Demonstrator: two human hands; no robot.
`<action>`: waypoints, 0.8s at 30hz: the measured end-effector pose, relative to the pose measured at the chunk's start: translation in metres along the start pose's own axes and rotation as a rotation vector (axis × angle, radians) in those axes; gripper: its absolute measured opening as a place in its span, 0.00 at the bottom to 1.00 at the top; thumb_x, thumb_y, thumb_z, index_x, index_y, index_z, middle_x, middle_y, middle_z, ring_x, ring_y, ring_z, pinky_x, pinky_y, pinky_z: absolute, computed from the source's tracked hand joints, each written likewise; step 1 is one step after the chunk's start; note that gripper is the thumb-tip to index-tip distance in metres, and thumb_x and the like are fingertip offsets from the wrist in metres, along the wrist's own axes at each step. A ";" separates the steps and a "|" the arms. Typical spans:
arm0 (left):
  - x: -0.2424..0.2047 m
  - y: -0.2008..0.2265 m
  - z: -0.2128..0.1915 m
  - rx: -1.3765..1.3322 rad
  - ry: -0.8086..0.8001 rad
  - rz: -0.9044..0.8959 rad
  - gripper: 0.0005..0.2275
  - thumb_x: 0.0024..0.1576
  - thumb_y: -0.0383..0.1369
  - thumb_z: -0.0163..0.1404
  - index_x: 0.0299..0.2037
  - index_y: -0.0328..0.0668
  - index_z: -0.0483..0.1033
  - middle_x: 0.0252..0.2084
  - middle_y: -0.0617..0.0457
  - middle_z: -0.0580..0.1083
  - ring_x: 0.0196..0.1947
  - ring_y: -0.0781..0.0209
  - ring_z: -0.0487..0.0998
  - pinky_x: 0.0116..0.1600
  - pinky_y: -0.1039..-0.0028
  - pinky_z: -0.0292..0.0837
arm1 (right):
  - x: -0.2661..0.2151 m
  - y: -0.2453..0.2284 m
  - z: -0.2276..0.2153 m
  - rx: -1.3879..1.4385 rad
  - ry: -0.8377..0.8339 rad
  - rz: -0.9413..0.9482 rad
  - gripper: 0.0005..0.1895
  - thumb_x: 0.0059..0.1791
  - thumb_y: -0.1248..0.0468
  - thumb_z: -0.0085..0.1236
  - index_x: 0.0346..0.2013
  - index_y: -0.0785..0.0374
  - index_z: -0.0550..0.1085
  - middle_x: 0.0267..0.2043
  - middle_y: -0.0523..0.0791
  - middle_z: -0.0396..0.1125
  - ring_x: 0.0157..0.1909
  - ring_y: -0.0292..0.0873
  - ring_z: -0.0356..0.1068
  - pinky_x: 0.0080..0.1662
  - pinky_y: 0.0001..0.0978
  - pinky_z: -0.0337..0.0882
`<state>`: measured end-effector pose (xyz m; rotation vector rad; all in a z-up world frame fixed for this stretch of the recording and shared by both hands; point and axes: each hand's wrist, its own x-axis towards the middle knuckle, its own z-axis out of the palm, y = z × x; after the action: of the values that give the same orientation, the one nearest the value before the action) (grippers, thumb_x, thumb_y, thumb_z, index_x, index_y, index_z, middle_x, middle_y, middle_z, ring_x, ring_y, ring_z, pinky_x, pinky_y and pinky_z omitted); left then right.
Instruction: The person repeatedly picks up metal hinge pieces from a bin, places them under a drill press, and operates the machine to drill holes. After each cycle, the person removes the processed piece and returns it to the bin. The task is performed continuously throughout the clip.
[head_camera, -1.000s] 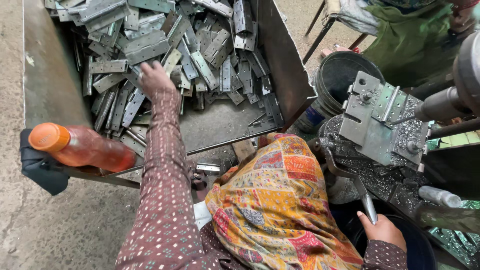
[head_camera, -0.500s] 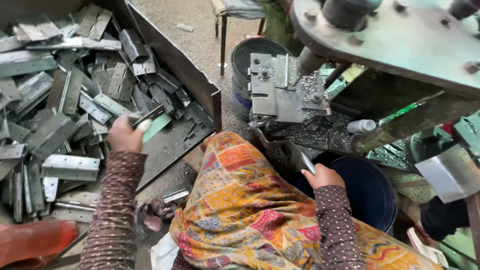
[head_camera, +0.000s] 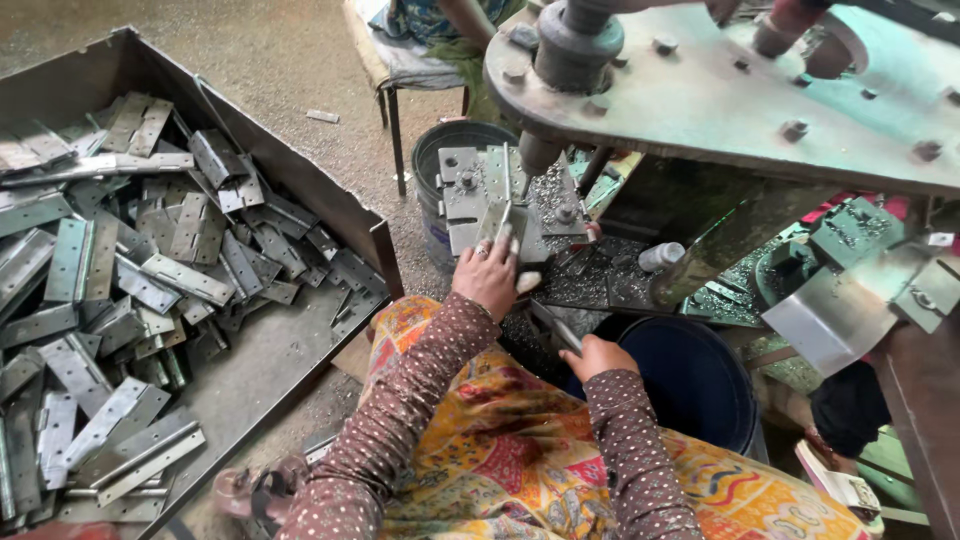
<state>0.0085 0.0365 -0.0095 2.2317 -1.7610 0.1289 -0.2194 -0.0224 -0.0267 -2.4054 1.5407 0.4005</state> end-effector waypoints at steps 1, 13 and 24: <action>0.000 0.003 0.002 0.047 -0.009 -0.060 0.22 0.64 0.37 0.36 0.67 0.37 0.64 0.75 0.42 0.55 0.67 0.46 0.63 0.64 0.59 0.59 | 0.000 -0.001 -0.002 0.004 0.001 -0.006 0.25 0.47 0.40 0.55 0.41 0.59 0.77 0.39 0.51 0.74 0.43 0.52 0.75 0.47 0.46 0.73; 0.026 0.027 0.008 -0.019 0.015 -0.193 0.25 0.62 0.46 0.37 0.64 0.34 0.62 0.71 0.39 0.55 0.70 0.42 0.55 0.71 0.46 0.42 | 0.000 -0.017 -0.036 -0.057 -0.078 0.004 0.23 0.49 0.45 0.56 0.46 0.59 0.78 0.42 0.51 0.75 0.45 0.52 0.75 0.48 0.45 0.74; 0.019 0.024 -0.011 -0.033 0.048 -0.175 0.22 0.53 0.41 0.49 0.52 0.32 0.73 0.66 0.40 0.63 0.66 0.44 0.62 0.69 0.47 0.52 | 0.018 0.022 0.075 0.178 0.110 -0.041 0.26 0.45 0.44 0.58 0.49 0.57 0.75 0.37 0.56 0.74 0.41 0.59 0.74 0.45 0.50 0.73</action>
<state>-0.0085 0.0173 0.0101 2.3261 -1.5240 0.1142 -0.2393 -0.0201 -0.1043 -2.3506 1.4990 0.1177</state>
